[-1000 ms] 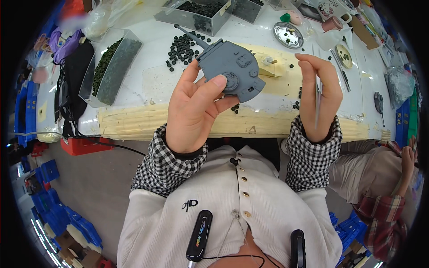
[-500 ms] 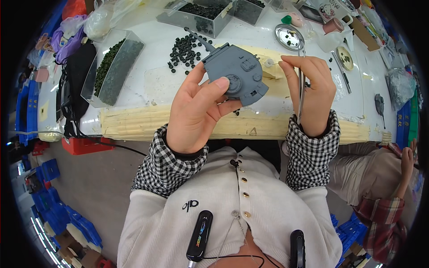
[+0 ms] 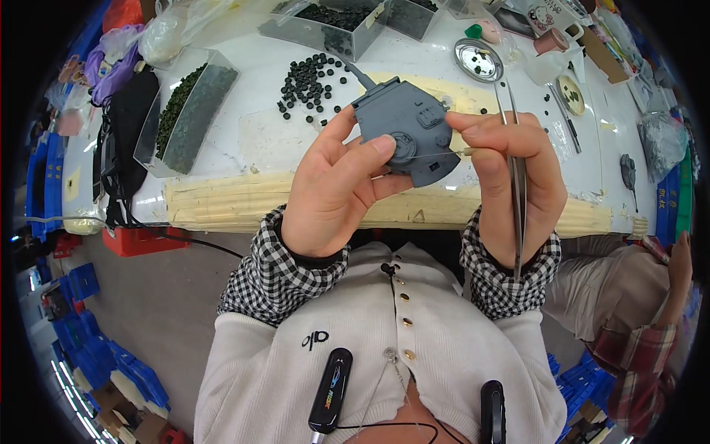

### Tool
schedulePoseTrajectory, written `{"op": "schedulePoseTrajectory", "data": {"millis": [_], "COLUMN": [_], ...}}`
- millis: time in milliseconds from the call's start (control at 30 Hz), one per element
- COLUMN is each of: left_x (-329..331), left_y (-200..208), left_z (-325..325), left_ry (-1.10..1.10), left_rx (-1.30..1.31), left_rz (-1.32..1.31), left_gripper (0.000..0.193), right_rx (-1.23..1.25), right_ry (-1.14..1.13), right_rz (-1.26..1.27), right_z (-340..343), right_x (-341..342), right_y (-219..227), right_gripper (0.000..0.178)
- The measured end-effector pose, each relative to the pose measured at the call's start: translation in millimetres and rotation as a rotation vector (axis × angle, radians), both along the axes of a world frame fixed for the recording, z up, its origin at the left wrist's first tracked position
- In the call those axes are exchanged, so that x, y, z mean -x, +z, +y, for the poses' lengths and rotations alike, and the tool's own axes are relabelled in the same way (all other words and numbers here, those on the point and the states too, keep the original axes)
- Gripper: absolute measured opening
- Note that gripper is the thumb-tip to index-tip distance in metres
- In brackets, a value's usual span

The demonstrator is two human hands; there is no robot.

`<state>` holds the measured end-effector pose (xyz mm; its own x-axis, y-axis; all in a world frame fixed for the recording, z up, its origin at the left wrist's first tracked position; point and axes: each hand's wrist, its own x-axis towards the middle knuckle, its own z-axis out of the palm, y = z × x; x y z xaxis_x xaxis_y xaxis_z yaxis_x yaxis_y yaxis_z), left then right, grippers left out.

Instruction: Assembling small plastic components onto a toy tank model using tweezers.

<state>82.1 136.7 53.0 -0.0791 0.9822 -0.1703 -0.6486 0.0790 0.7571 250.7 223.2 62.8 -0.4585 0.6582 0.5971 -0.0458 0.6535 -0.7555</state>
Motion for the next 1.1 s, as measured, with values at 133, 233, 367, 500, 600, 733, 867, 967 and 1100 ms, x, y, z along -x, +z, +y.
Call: {"op": "schedulePoseTrajectory", "data": {"millis": [133,233,367,500,600,733,867,967,1100], "left_x": [0.1,0.3,2.3,2.2,2.4,3.3,4.0,3.7,4.8], "left_y": [0.3,0.0,-2.5,-2.2,-2.8,-2.7,-2.0,-1.6,-2.1], "left_z": [-0.9,-1.1,-0.5,-0.3,0.0,0.5,-0.4,-0.2,-0.7], "left_ry": [0.001,0.003,0.01,0.011,0.013,0.004,0.007,0.01,0.005], "left_rx": [0.001,0.001,-0.001,-0.002,0.0,0.001,0.0,-0.001,0.001], "left_rz": [0.005,-0.003,-0.113,-0.125,-0.136,-0.14,-0.141,-0.149,-0.142], "left_gripper": [0.054,0.054,0.048,0.048,0.049,0.049,0.049,0.049,0.05], "right_rx": [0.014,-0.032,-0.072,-0.072,-0.077,-0.069,-0.065,-0.068,-0.005], "right_ry": [-0.004,-0.005,-0.018,-0.022,-0.026,-0.029,-0.025,-0.026,-0.008], "right_rz": [-0.016,-0.021,-0.04,-0.045,-0.048,-0.047,-0.042,-0.057,-0.034], "right_z": [-1.0,-0.4,-0.2,0.1,0.7,0.9,1.1,2.0,3.2], "right_x": [2.8,5.5,6.4,6.7,6.8,7.1,8.3,7.4,4.3], "right_y": [-0.4,0.5,2.3,2.0,1.2,0.7,0.8,1.1,-1.2], "right_gripper": [0.014,0.014,0.015,0.016,0.016,0.016,0.016,0.015,0.011]}}
